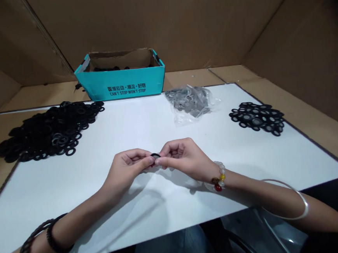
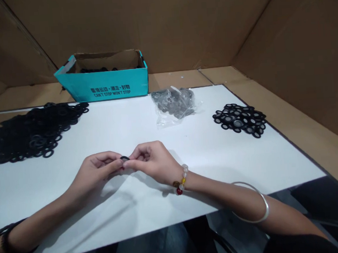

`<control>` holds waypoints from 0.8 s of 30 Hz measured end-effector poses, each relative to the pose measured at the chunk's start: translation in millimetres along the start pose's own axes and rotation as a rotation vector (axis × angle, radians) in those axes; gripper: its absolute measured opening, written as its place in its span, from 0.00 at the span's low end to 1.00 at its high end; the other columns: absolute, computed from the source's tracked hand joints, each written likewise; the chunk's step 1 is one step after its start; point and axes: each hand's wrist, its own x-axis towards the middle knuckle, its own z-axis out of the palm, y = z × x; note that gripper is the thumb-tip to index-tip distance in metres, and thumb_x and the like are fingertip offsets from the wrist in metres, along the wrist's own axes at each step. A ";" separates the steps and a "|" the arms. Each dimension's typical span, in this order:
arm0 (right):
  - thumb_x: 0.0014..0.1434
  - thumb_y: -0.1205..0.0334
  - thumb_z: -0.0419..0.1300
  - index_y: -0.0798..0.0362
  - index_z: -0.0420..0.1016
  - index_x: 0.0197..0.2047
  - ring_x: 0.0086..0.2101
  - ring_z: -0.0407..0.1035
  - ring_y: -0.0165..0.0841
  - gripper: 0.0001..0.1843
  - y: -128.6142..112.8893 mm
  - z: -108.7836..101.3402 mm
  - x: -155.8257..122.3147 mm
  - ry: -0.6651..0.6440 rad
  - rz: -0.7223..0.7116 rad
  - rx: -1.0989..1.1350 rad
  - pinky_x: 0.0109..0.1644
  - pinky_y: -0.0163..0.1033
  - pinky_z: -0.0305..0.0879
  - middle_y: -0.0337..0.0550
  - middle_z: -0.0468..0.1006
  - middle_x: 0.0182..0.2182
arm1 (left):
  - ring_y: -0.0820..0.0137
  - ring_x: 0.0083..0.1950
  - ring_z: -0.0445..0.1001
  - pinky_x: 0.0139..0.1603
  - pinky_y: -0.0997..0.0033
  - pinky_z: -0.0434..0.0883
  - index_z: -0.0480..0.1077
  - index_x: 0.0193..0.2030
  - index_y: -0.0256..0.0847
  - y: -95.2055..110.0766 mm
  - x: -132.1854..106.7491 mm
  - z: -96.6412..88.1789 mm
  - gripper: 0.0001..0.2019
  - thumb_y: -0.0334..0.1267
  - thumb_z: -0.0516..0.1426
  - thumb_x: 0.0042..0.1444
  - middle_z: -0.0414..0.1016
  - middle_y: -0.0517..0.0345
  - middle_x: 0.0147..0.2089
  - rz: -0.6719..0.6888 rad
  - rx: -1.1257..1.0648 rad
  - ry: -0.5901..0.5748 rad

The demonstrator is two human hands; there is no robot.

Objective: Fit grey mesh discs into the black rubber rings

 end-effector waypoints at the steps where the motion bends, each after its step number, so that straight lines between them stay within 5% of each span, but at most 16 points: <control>1: 0.44 0.53 0.67 0.56 0.70 0.23 0.23 0.67 0.26 0.16 0.7 0.6 0.4 -0.012 0.000 0.034 0.28 0.33 0.63 0.38 0.73 0.20 | 0.73 0.30 0.71 0.34 0.74 0.68 0.71 0.30 0.37 0.4 -1.0 1.8 0.09 0.40 0.63 0.45 0.74 0.58 0.27 0.009 -0.014 -0.029; 5: 0.49 0.52 0.64 0.55 0.66 0.25 0.27 0.68 0.28 0.16 4.6 3.8 -0.1 -0.064 -0.075 0.089 0.32 0.35 0.64 0.39 0.73 0.24 | 0.74 0.30 0.67 0.32 0.75 0.66 0.65 0.32 0.38 4.2 -8.1 8.3 0.08 0.41 0.56 0.53 0.67 0.61 0.27 0.164 0.158 -0.079; 9: 0.55 0.53 0.58 0.54 0.64 0.26 0.27 0.63 0.27 0.15 9.4 8.5 -2.6 0.020 -0.204 -0.078 0.33 0.35 0.60 0.37 0.68 0.24 | 0.75 0.30 0.64 0.31 0.76 0.63 0.64 0.33 0.39 3.9 -10.8 7.8 0.05 0.37 0.51 0.57 0.64 0.62 0.29 0.319 0.434 -0.016; 14: 0.58 0.56 0.54 0.53 0.61 0.25 0.27 0.60 0.27 0.13 2.2 7.4 -4.1 0.110 -0.286 -0.206 0.32 0.35 0.58 0.37 0.64 0.23 | 0.73 0.30 0.66 0.31 0.75 0.63 0.64 0.32 0.39 -0.4 -9.5 7.7 0.04 0.35 0.51 0.56 0.66 0.61 0.27 0.255 0.478 -0.091; 19: 0.59 0.62 0.53 0.52 0.60 0.28 0.28 0.59 0.27 0.09 -20.8 -11.4 -5.8 0.477 -0.518 -0.308 0.33 0.35 0.59 0.38 0.63 0.25 | 0.72 0.31 0.69 0.34 0.73 0.66 0.65 0.32 0.38 -6.7 -8.5 9.7 0.05 0.36 0.53 0.55 0.68 0.59 0.28 0.140 0.403 -0.117; 24: 0.61 0.59 0.50 0.54 0.64 0.27 0.25 0.58 0.26 0.13 -11.0 -14.7 -3.2 -0.029 -0.216 -0.533 0.29 0.33 0.55 0.37 0.65 0.23 | 0.72 0.31 0.68 0.35 0.72 0.68 0.65 0.33 0.38 -8.1 -5.6 7.4 0.06 0.38 0.52 0.56 0.68 0.59 0.28 0.138 0.319 -0.134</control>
